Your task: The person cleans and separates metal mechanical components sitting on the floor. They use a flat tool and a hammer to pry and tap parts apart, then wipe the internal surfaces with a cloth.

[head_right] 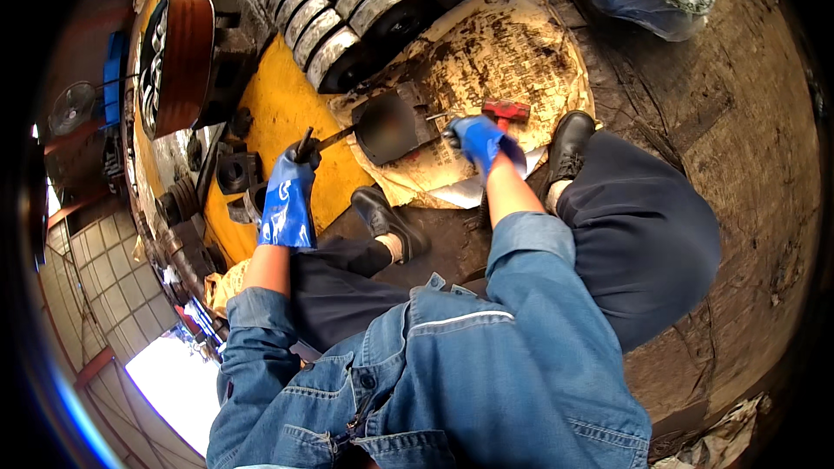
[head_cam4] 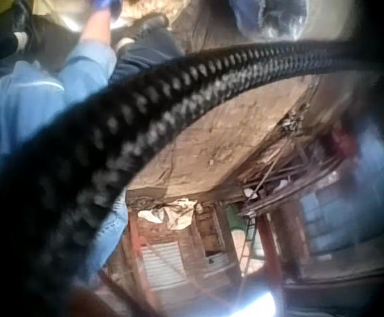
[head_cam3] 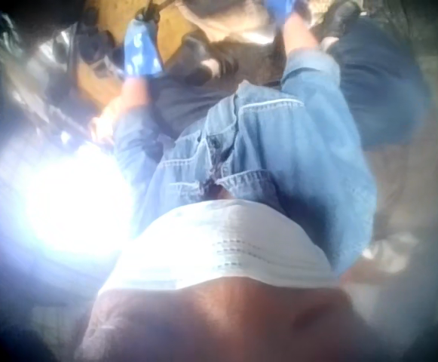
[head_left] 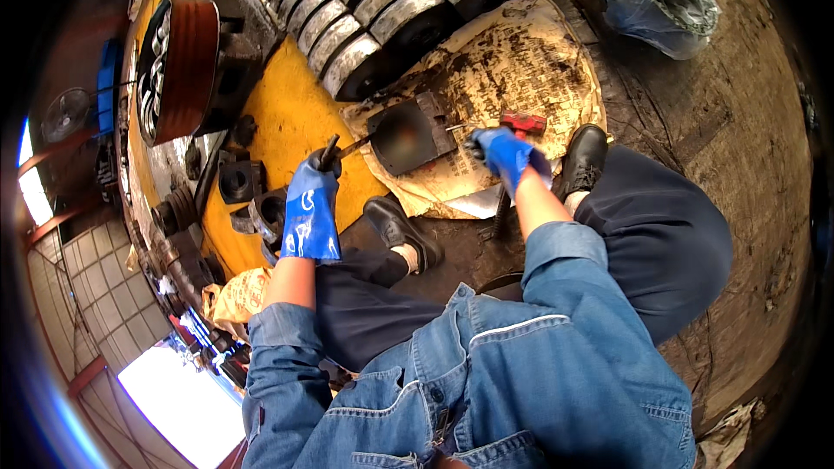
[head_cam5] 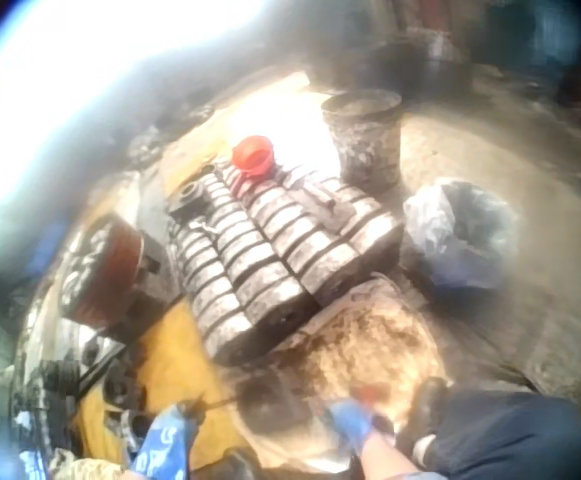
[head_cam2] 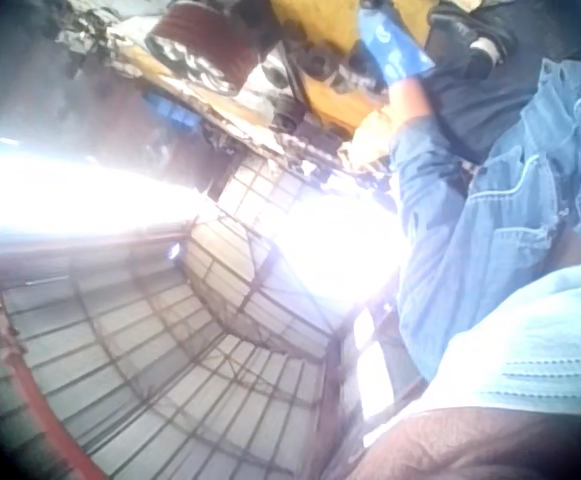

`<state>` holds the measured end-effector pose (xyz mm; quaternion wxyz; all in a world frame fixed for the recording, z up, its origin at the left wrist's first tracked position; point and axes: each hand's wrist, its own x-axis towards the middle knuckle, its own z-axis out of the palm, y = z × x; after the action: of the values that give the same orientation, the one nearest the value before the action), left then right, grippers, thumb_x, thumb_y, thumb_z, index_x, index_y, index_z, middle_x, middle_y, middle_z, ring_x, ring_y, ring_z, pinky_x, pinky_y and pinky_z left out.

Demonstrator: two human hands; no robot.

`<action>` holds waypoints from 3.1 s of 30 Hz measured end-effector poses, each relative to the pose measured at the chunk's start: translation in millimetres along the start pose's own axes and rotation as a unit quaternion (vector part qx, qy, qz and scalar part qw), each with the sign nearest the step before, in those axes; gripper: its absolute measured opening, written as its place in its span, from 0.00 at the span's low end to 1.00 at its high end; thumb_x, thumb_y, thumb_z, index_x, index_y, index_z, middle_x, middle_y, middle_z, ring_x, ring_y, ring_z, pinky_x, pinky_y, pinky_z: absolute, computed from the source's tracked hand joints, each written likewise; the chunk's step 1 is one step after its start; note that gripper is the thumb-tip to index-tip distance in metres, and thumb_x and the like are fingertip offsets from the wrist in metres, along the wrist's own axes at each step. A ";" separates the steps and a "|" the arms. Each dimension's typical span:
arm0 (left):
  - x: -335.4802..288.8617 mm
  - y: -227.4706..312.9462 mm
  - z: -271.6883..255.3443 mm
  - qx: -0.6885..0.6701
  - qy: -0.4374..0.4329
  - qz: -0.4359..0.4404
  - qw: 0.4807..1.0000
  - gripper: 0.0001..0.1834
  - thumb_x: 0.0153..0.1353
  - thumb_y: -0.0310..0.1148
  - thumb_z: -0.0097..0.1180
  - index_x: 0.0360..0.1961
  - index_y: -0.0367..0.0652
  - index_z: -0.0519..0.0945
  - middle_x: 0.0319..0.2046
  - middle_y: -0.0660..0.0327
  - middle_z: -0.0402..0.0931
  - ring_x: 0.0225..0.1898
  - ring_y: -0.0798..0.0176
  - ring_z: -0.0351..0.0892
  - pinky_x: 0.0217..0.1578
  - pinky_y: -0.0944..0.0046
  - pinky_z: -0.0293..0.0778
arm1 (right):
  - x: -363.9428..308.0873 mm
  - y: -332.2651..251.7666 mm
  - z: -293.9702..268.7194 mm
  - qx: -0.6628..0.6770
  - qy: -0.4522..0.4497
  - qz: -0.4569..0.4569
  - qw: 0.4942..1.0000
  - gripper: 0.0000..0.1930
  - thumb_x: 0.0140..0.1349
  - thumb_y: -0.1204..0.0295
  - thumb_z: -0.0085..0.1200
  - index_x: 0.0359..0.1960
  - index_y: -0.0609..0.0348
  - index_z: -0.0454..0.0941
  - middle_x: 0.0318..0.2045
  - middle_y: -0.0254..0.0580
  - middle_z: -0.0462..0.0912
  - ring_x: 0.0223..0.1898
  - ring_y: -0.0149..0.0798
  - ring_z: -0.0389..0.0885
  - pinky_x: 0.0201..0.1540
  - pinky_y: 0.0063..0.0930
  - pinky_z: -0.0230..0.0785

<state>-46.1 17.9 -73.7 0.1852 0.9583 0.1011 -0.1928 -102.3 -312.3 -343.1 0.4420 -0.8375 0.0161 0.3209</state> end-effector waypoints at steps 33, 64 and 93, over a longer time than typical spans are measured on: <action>-1.1 18.6 -8.4 0.108 0.032 -0.012 0.994 0.16 0.64 0.40 0.55 0.49 0.47 0.83 0.37 0.45 0.83 0.40 0.44 0.84 0.39 0.52 0.77 | -49.1 -87.6 -44.5 -0.142 -0.062 0.022 0.988 0.08 0.73 0.73 0.46 0.47 0.55 0.77 0.43 0.47 0.85 0.42 0.41 0.85 0.48 0.38 0.79; 25.5 -26.7 11.1 -0.054 0.022 -0.034 0.998 0.15 0.60 0.30 0.54 0.47 0.45 0.85 0.28 0.56 0.82 0.29 0.64 0.79 0.34 0.64 0.72 | -1.2 -44.6 -80.9 0.328 0.069 0.337 0.880 0.18 0.68 0.56 0.53 0.27 0.55 0.83 0.19 0.34 0.80 0.18 0.30 0.71 0.22 0.32 0.63; 14.7 9.7 -6.0 0.080 0.032 -0.063 0.994 0.19 0.62 0.43 0.60 0.50 0.45 0.83 0.38 0.45 0.83 0.43 0.43 0.84 0.43 0.52 0.77 | -16.5 -122.7 -79.5 0.168 -0.027 0.297 0.939 0.25 0.66 0.47 0.52 0.34 0.61 0.81 0.22 0.41 0.78 0.24 0.39 0.75 0.32 0.35 0.67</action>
<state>-28.3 13.1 -71.5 0.0918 0.9675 0.1509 -0.1810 -35.6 -301.5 -212.3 0.4612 -0.6991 0.3062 0.4525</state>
